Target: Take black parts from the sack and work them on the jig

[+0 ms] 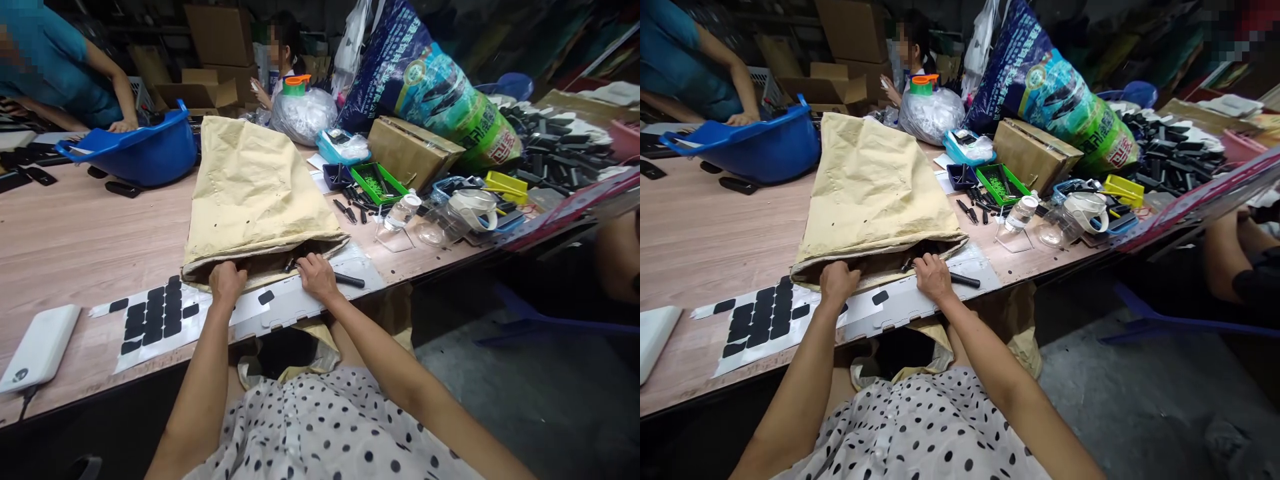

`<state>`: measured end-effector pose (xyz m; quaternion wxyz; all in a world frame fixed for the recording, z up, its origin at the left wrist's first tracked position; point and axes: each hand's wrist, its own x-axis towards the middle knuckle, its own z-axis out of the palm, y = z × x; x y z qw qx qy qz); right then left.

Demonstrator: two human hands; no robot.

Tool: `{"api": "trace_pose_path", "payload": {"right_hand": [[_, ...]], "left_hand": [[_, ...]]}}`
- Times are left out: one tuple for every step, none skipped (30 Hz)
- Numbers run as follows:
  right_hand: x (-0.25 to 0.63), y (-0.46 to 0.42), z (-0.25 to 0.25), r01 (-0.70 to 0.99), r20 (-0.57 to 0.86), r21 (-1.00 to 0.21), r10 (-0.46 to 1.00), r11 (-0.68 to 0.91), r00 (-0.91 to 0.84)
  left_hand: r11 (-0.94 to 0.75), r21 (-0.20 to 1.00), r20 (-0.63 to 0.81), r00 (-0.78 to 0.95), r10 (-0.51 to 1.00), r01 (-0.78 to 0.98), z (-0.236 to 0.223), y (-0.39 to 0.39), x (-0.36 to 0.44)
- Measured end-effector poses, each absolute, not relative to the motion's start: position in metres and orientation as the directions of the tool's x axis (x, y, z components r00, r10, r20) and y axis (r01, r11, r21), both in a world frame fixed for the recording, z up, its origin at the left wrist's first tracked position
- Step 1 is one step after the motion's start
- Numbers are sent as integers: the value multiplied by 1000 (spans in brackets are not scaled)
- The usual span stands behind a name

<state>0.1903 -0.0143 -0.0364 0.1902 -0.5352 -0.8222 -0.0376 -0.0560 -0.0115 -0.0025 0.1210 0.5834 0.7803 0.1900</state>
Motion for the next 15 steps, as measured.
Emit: {"api": "trace_pose_path", "payload": {"right_hand": [[190, -14, -37, 894, 354, -143, 865, 425, -355], [190, -14, -37, 893, 356, -144, 865, 425, -354], [190, -15, -37, 894, 359, -147, 865, 424, -352], [190, -15, -37, 894, 362, -149, 865, 422, -348], [190, -15, -37, 895, 364, -151, 865, 420, -345], [190, -15, -37, 895, 366, -152, 866, 418, -342], [191, -14, -37, 895, 367, -154, 866, 418, -341], [191, -14, -37, 895, 367, -157, 866, 418, -341], [191, -13, -37, 893, 366, -160, 866, 420, -342], [192, -13, -37, 892, 365, -164, 866, 422, -343], [192, -12, -37, 890, 362, -170, 866, 424, -344], [193, -12, -36, 887, 359, -179, 867, 426, -344], [193, -12, -35, 883, 357, -191, 868, 429, -344], [194, -13, -34, 877, 359, -209, 868, 433, -343], [194, -15, -33, 869, 366, -233, 867, 437, -338]], "left_hand": [[187, 443, 67, -241, 968, 877, -4, -21, -53], [111, 454, 105, -177, 979, 884, -5, -31, -49], [28, 470, 141, -106, 984, 882, -8, -39, -45], [-50, 488, 169, -38, 985, 872, -11, -46, -41], [-106, 502, 185, 13, 983, 858, -14, -52, -37], [-139, 512, 195, 44, 980, 848, -18, -56, -34], [-157, 517, 202, 58, 978, 841, -22, -58, -32], [-164, 521, 209, 62, 976, 838, -25, -59, -30], [-166, 525, 216, 59, 975, 835, -28, -60, -29], [-166, 529, 221, 54, 974, 832, -30, -59, -29], [-165, 534, 225, 49, 973, 829, -31, -59, -29], [-164, 537, 227, 46, 973, 827, -31, -58, -30], [-164, 540, 227, 45, 973, 825, -32, -57, -30], [-164, 544, 228, 43, 973, 823, -32, -57, -31], [-163, 548, 227, 41, 973, 820, -32, -57, -31]]}}
